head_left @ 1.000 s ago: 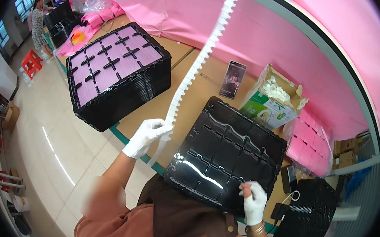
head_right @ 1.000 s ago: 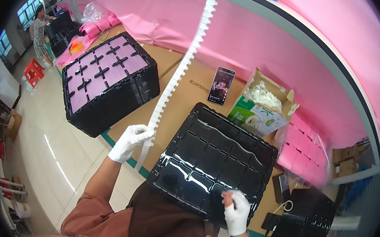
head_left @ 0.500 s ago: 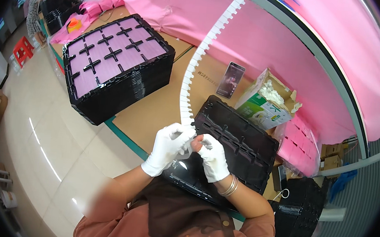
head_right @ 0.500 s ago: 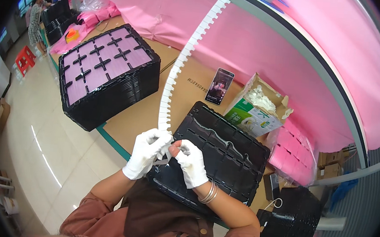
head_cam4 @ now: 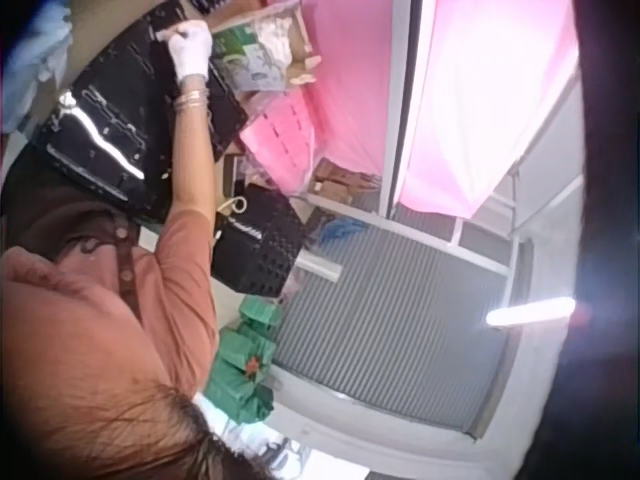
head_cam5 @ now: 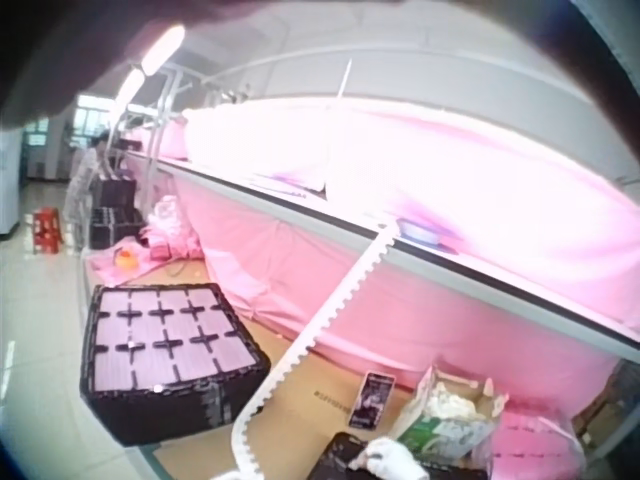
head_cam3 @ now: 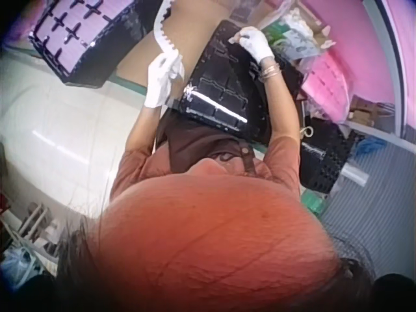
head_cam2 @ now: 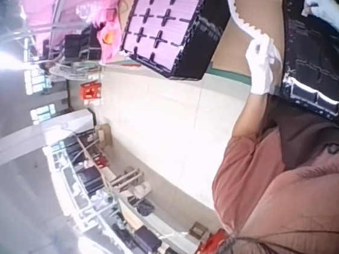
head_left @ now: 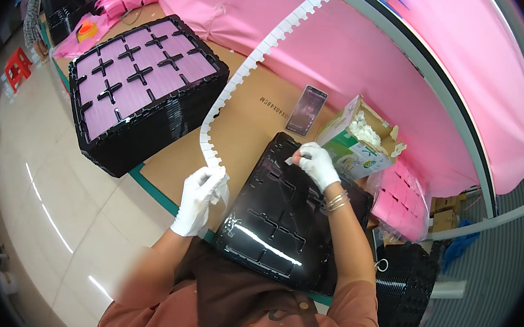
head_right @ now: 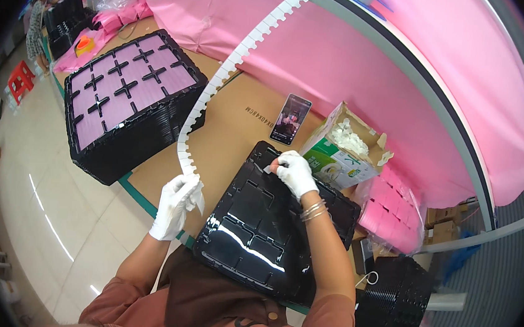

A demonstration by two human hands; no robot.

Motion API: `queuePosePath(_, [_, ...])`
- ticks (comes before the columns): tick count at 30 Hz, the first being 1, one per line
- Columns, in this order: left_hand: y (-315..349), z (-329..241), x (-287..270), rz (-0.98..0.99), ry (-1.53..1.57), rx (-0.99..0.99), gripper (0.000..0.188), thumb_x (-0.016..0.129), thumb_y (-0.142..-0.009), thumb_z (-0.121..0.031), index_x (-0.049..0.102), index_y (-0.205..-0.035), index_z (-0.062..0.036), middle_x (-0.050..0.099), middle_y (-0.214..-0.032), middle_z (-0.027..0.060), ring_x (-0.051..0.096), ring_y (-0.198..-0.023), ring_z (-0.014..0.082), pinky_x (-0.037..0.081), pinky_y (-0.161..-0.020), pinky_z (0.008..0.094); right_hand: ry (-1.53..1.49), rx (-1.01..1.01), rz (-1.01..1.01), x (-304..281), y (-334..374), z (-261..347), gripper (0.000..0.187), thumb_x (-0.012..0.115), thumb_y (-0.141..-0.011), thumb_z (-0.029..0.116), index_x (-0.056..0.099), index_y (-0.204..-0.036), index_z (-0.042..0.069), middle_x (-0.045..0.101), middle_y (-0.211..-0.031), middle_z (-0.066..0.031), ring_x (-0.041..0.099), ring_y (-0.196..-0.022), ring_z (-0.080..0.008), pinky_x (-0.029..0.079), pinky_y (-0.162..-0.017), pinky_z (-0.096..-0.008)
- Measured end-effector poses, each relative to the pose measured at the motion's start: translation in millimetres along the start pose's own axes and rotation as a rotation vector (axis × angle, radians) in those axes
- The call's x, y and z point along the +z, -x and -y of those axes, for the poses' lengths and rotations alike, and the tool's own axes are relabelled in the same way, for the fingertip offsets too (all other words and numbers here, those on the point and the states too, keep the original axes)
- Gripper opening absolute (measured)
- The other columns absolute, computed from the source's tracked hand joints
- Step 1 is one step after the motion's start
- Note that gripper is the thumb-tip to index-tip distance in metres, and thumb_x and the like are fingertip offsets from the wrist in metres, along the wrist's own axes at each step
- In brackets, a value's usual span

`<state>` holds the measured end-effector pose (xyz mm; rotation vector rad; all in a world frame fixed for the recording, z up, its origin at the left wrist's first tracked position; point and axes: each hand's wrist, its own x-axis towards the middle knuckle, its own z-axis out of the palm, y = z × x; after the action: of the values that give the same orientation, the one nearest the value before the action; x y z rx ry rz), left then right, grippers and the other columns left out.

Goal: The person repeatedly places pink plastic inserts into black plastic crates, then stacks the completed crates on the left side of the table. The person uses both hands to handle the inserts and crates throughout the process.

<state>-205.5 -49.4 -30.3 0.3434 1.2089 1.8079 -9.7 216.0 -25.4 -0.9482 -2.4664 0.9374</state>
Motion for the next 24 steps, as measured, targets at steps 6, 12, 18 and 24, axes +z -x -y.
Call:
queuePosePath(6, [1,0,-8,-0.042,-0.036,0.002,0.016,0.069,-0.092,-0.021,0.067,-0.094,-0.006,0.066,-0.086,0.0032,0.049,-0.059,0.0028,0.036,-0.052,0.0184,0.382,0.139,-0.017,23,-12,42,0.019,0.083,-0.072,0.022,0.071,-0.079,0.009,0.062,-0.104,-0.0108,0.059,-0.103,-0.0313,0.049,-0.089,-0.041])
queuePosePath(12, [0,3,-3,-0.027,-0.034,0.006,0.018,0.07,-0.092,-0.022,0.068,-0.094,-0.0039,0.068,-0.086,0.0029,0.051,-0.06,0.0039,0.037,-0.053,0.0185,0.422,0.281,-0.049,28,-22,43,0.031,0.087,-0.069,0.023,0.063,-0.078,0.005,0.061,-0.107,-0.0139,0.061,-0.099,-0.0339,0.053,-0.083,-0.0417])
queuePosePath(18, [6,0,4,0.042,-0.027,0.004,0.021,0.066,-0.095,-0.024,0.068,-0.1,-0.0034,0.069,-0.092,0.0046,0.052,-0.061,0.0034,0.039,-0.052,0.0183,0.414,0.187,-0.086,23,6,54,0.034,0.086,-0.071,0.023,0.063,-0.09,0.007,0.06,-0.105,-0.0145,0.061,-0.098,-0.0346,0.051,-0.086,-0.0434])
queuePosePath(24, [13,1,15,0.086,-0.062,0.063,0.026,0.061,-0.098,-0.023,0.068,-0.106,0.0013,0.068,-0.089,0.0037,0.057,-0.063,0.0061,0.045,-0.054,0.0204,-0.621,0.164,0.091,61,65,123,0.029,0.077,-0.085,0.021,0.064,-0.103,0.003,0.062,-0.087,0.0,0.055,-0.078,-0.0075,0.046,-0.073,-0.024])
